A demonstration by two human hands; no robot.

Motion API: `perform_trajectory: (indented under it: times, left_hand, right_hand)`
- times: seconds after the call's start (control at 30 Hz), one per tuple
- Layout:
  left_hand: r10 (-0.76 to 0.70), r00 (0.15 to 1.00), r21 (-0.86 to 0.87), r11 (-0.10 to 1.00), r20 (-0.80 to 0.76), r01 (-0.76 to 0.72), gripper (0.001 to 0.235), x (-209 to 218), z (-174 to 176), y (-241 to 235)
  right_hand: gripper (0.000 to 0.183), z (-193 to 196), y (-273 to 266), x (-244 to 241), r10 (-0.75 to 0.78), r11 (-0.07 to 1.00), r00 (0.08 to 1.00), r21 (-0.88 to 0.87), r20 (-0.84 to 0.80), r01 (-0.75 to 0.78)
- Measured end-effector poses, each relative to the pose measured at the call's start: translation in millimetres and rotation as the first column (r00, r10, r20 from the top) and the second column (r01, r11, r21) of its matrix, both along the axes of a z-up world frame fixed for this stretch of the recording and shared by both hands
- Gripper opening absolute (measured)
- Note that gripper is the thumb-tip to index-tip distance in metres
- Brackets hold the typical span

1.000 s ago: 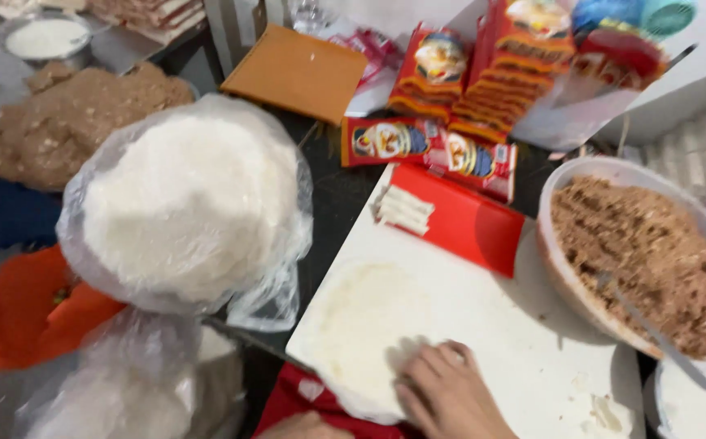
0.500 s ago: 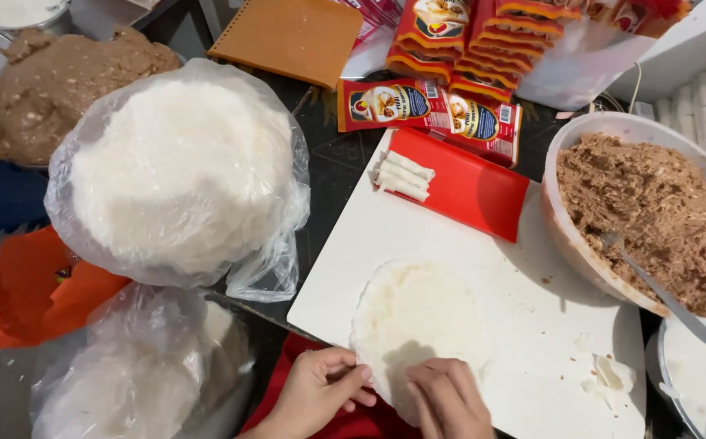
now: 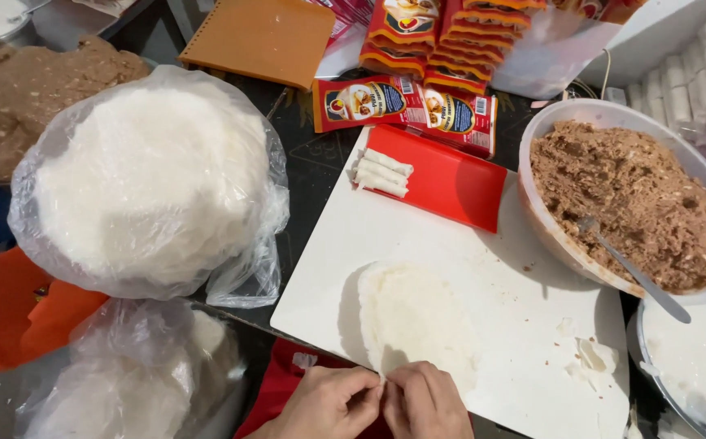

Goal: The person places a brown filling onto a thin white sheet, rolls it into a cylindrical shape, and places it on a red tray. The person repeats this process multiple times, handling the sheets and filling by hand.

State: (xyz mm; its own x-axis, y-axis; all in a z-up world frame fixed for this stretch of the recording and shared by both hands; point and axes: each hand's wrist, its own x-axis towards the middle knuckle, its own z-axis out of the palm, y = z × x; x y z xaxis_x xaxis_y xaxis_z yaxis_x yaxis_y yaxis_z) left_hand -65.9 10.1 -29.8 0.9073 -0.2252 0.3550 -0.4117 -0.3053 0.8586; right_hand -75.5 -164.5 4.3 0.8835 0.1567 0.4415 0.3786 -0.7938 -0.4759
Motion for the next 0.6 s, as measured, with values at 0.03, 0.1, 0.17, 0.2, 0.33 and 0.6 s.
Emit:
perform_trajectory:
  times: [0.03, 0.1, 0.17, 0.2, 0.33, 0.6]
  left_hand:
    - [-0.017, 1.000, -0.018, 1.000, -0.004, 0.017, 0.016, 0, 2, 0]
    - [-0.036, 0.999, -0.035, 0.999, -0.005, 0.036, 0.014, 1, 2, 6]
    - [-0.008, 0.951, -0.057, 0.998, -0.309, -0.010, 0.014, 4, -3, 13]
    - [-0.005, 0.951, -0.057, 0.998, -0.308, -0.013, 0.014, 5, 4, 15]
    - [0.017, 0.821, -0.065, 0.996, -0.570, -0.066, 0.027, 16, 9, 11]
    - [0.031, 0.770, -0.170, 0.969, -0.637, -0.180, 0.040, 20, -14, -8]
  right_hand:
    - [0.010, 1, 3, 1, -0.024, 0.998, 0.998, -0.058, 0.063, 0.027]
    - [0.017, -15, -11, 7, -0.046, 0.992, 0.990, -0.112, 0.131, 0.061]
    - [0.013, -48, -47, 18, -0.112, 0.976, 0.889, 0.119, -0.444, 0.182]
    - [0.013, -41, -44, 18, -0.109, 0.977, 0.890, 0.119, -0.442, 0.179]
    - [0.014, -18, -21, 7, 0.019, 0.969, 0.948, 0.238, -0.316, 0.060]
    - [0.019, -47, -18, 6, 0.032, 0.758, 0.815, 0.545, -0.579, 0.358]
